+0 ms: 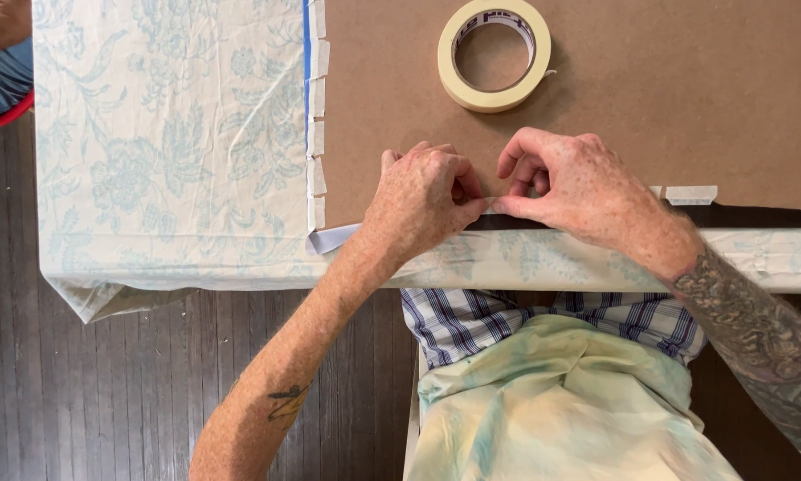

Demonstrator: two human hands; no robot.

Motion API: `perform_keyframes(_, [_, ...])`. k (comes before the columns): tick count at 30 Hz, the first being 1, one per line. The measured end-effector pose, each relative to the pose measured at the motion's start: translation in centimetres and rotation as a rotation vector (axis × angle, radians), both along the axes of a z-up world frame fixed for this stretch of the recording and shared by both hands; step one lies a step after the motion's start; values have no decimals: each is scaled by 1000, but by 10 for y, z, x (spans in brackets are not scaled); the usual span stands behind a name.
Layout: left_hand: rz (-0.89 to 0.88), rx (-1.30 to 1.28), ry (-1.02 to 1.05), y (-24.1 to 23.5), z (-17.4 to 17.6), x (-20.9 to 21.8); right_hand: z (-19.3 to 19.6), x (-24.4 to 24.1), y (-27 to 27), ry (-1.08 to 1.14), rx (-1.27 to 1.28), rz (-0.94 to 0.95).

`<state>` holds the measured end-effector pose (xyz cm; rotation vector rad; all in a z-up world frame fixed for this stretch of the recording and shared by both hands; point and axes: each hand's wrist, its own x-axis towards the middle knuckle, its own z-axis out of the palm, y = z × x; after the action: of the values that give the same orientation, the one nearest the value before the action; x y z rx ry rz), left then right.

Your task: Applying masking tape to secure fabric edges onto a wooden board during an upholstery or framing task

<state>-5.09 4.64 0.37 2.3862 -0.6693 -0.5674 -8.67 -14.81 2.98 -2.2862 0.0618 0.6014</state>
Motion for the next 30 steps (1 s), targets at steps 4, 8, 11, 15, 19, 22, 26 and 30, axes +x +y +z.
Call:
perform_keyframes(4, [-17,20,-21,0,6,-1,-4,-2,-1,-56,-47,23])
perform_keyframes(8, [-49,23,-49,1,2,-3,-13,-2,-8,-67,-26,49])
perform_keyframes(11, [-68,26,-61,3,-6,-5,-9,-1,-13,-84,-5,67])
perform_keyframes(15, [-75,84,-230,5,-9,-11,8,-3,-18,-46,40,52])
perform_keyframes(19, [-14,64,-194,5,5,-17,9,-5,-21,-101,61,58])
perform_keyframes(22, [-17,94,-298,-2,-3,-23,-1,-7,-22,-235,54,154])
perform_keyframes(26, [-44,64,-331,-2,-11,-24,-4,-8,-21,-232,24,187])
perform_keyframes(30, [-24,-42,-234,1,-6,-23,-3,-6,-18,-192,-49,254])
